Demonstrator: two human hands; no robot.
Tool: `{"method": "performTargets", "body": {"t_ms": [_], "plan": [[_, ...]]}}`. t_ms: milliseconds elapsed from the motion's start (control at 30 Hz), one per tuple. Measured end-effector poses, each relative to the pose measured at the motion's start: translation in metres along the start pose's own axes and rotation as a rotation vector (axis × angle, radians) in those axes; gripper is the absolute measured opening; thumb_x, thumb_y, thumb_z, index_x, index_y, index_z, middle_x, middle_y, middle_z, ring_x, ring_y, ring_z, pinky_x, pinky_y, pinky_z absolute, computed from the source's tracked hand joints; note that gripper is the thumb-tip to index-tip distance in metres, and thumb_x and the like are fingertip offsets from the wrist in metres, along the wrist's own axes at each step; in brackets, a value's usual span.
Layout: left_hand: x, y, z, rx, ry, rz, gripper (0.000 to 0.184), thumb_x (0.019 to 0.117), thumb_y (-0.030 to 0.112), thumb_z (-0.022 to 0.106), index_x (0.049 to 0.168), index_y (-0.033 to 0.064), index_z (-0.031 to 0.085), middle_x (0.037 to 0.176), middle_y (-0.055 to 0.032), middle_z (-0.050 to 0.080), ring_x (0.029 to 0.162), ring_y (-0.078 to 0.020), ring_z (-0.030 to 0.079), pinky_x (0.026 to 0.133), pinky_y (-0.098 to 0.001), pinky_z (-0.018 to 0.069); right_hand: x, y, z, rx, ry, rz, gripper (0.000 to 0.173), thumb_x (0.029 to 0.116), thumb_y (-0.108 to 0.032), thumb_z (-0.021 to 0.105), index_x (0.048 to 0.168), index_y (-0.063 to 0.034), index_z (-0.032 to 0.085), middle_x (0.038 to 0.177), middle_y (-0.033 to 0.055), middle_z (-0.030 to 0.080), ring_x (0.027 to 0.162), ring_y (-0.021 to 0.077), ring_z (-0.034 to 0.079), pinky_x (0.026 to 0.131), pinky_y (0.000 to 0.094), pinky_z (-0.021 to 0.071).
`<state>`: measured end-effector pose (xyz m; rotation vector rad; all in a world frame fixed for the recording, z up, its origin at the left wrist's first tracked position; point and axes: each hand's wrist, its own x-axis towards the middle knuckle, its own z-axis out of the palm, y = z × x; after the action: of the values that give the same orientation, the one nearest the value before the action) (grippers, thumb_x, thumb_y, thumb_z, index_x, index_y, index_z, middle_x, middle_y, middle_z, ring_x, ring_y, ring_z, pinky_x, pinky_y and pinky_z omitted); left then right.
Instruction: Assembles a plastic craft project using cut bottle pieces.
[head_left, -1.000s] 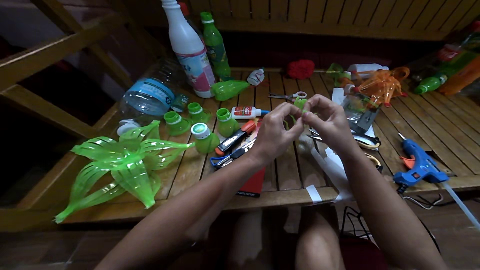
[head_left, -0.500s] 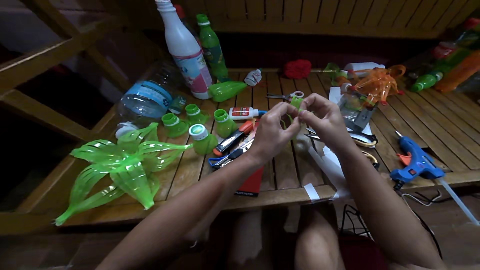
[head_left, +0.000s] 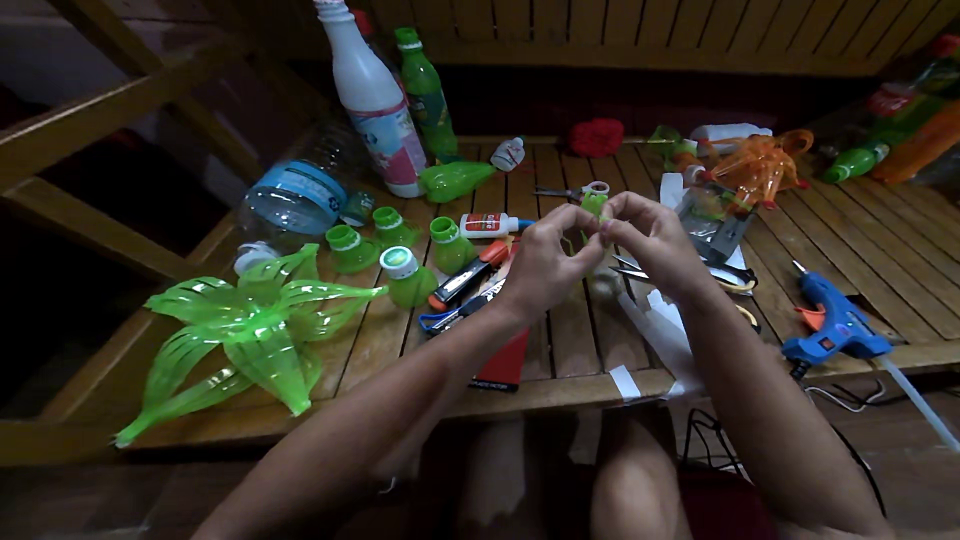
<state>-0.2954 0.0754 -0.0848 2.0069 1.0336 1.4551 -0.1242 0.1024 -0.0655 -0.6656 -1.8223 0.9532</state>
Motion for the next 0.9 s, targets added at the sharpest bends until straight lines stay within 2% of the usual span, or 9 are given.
{"method": "performTargets", "body": {"t_ms": [133,267,400,533,633,733,900], "plan": [[0.0,0.004,-0.001,-0.041,0.002,-0.057,0.012,0.0967,0.011,0.066,0.104,0.0013,0.066,0.092,-0.0018,0.067,0.077,0.0001,0.062,0.071,-0.0153,0.0525,-0.001,-0.003,-0.006,-0.057,-0.051,0.014,0.014,0.0985,-0.014,0.049,0.101,-0.0075,0.061,0.091,-0.009,0.06,0.083,-0.0065,0.057,0.079,0.0152,0.0497],[0.001,0.003,-0.002,-0.021,0.016,-0.051,0.012,0.097,0.011,0.067,0.104,0.0009,0.066,0.091,-0.002,0.067,0.077,0.0005,0.062,0.071,-0.0146,0.0524,0.0,0.002,-0.004,-0.034,-0.044,-0.019,0.009,0.0941,-0.012,0.055,0.102,-0.0091,0.059,0.094,-0.0078,0.061,0.083,-0.0051,0.059,0.076,0.0149,0.0509],[0.001,0.003,-0.002,0.007,0.019,-0.057,0.014,0.0962,0.012,0.067,0.104,0.001,0.068,0.092,-0.0025,0.068,0.077,-0.0001,0.062,0.071,-0.0158,0.0524,0.001,0.003,-0.003,-0.038,-0.019,-0.034,0.01,0.0936,-0.01,0.058,0.103,-0.0072,0.06,0.093,-0.0068,0.061,0.082,-0.0037,0.06,0.076,0.0162,0.0521],[0.0,0.003,-0.002,0.02,0.031,-0.04,0.011,0.0957,0.011,0.067,0.103,0.0022,0.068,0.091,-0.0014,0.068,0.077,0.0004,0.062,0.071,-0.0151,0.0521,0.001,0.004,-0.002,-0.036,0.001,-0.061,0.005,0.0932,-0.009,0.058,0.098,-0.0097,0.06,0.09,-0.0086,0.061,0.08,-0.0049,0.058,0.074,0.0148,0.0506],[-0.001,0.006,-0.003,0.044,0.018,-0.015,0.011,0.0965,0.009,0.066,0.103,0.0001,0.067,0.093,-0.0045,0.067,0.076,-0.0018,0.061,0.07,-0.0159,0.0519,0.001,0.004,0.0,-0.024,0.027,-0.082,0.005,0.0924,-0.007,0.058,0.096,-0.0095,0.061,0.091,-0.0083,0.061,0.081,-0.0047,0.058,0.075,0.015,0.0507],[-0.001,0.004,-0.003,0.068,0.013,0.027,0.012,0.0963,0.008,0.065,0.103,-0.0013,0.068,0.096,-0.0078,0.067,0.081,-0.0053,0.063,0.074,-0.0184,0.0534,0.001,0.006,0.002,0.027,0.045,-0.074,0.006,0.0923,-0.006,0.058,0.095,-0.0105,0.06,0.089,-0.009,0.062,0.081,-0.0037,0.06,0.075,0.0163,0.0519],[-0.001,0.003,-0.003,0.089,0.025,0.054,0.013,0.0962,0.008,0.066,0.104,-0.0011,0.068,0.097,-0.0084,0.066,0.08,-0.0059,0.062,0.073,-0.0186,0.053,0.002,0.009,0.008,0.089,0.068,-0.079,0.008,0.0928,-0.005,0.056,0.094,-0.0124,0.059,0.085,-0.0102,0.062,0.076,-0.0032,0.06,0.072,0.017,0.0532]]}}
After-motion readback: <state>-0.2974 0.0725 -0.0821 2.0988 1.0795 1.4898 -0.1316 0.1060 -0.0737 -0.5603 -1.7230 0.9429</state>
